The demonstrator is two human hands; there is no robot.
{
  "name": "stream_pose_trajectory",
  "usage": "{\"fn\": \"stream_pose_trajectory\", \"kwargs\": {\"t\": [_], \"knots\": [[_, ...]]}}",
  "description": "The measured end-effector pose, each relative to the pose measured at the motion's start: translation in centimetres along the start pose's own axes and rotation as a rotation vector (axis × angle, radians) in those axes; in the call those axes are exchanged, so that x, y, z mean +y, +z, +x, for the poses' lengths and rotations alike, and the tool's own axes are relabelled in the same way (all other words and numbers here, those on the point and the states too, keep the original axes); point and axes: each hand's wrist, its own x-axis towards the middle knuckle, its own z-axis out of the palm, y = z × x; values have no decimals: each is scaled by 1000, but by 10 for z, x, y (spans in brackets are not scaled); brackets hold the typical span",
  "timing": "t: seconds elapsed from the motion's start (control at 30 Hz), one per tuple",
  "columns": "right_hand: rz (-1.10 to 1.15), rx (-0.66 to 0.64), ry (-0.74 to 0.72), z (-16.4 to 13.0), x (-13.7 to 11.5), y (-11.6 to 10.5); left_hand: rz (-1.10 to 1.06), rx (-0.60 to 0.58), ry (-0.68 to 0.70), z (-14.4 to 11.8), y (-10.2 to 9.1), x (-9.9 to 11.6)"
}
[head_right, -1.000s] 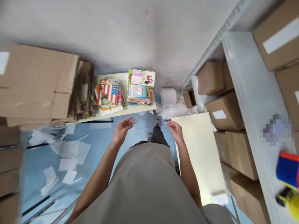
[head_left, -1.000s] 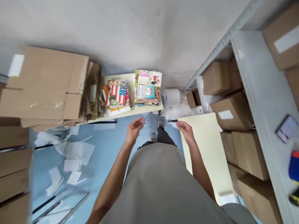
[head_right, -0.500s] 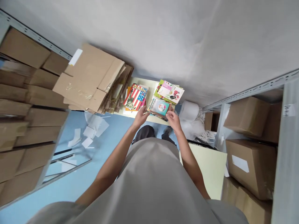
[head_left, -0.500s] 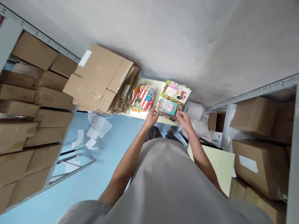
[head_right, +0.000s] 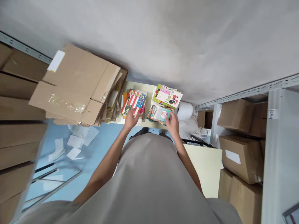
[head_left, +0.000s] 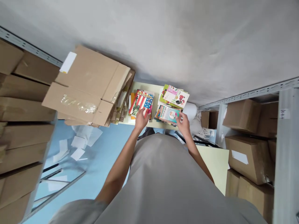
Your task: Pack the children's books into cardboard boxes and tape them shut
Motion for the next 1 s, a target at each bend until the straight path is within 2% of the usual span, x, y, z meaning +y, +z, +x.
{"fn": "stream_pose_trajectory", "kwargs": {"t": [0.1, 0.23, 0.3, 0.37, 0.4, 0.47, 0.6, 0.67, 0.77, 0.9, 1.0], "knots": [[78, -76, -1, 1, -29, 40, 148, 67, 25, 26, -26, -14], [68, -347, 93, 3, -58, 125, 288, -50, -9, 53, -45, -25], [-24, -405, 110, 6, -66, 159, 334, -109, 24, 59, -50, -31], [-71, -388, 74, 13, -69, 176, 339, -136, 71, 62, -54, -38], [-70, -361, 47, 18, -70, 176, 323, -143, 87, 63, -55, -41], [-49, -287, 13, 32, -69, 162, 263, -155, 101, 64, -54, -46], [-47, -101, 44, 73, -61, 102, 107, -205, 134, 70, -45, -38], [-64, -2, 91, 96, -52, 71, 48, -246, 171, 75, -39, -29], [-145, 75, 204, 125, -32, 35, 11, -278, 200, 82, -31, -15], [-251, 114, 266, 149, 0, 4, -19, -299, 168, 94, -16, 4], [-311, 135, 275, 163, 25, -10, -87, -401, 143, 112, 8, 28]]}}
